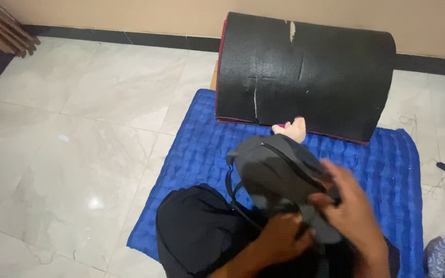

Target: The person sits on a floor mat, unzips a gray backpack, and removes items one at a time including a tissue box, a charger with cable, a comb, bottles, a watch, and clothing, placing them on the mat. The person then unfolds and folds a black t-shirt on the mat.

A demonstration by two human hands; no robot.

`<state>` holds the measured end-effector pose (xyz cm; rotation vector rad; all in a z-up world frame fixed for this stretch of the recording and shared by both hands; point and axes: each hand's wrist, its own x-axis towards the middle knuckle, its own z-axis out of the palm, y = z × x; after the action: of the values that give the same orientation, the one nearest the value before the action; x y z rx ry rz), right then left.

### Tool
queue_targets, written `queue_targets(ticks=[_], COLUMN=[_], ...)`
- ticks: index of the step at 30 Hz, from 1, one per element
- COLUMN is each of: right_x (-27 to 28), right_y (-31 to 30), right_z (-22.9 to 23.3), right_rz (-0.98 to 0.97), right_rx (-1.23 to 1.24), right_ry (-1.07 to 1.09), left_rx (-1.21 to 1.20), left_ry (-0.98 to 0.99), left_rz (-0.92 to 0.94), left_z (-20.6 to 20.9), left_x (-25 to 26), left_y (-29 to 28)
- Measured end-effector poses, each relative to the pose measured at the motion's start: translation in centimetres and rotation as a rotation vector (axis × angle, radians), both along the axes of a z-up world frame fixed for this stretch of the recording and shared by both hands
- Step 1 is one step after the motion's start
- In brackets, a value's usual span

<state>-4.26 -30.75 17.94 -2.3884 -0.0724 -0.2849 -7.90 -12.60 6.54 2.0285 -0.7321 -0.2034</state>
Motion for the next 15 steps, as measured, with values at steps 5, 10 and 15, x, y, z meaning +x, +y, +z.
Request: queue_targets(ticks=[5, 10, 15], right_x=[-0.3, -2.3, -3.3], right_y=[2.9, 2.0, 1.6], right_z=[-2.3, -7.6, -10.3], right_rz=[-0.055, -0.149, -0.098], right_rx=[-0.077, 0.171, 0.225], right_ry=[0.017, 0.371, 0.167], left_rx=[-0.142, -0.027, -0.058], left_ry=[-0.084, -0.547, -0.393], left_rz=[0.036, 0.382, 0.453], left_z=[0.3, -2.0, -5.9], left_x=[-1.1, 5.7, 15.8], left_y=[0.8, 4.2, 5.7])
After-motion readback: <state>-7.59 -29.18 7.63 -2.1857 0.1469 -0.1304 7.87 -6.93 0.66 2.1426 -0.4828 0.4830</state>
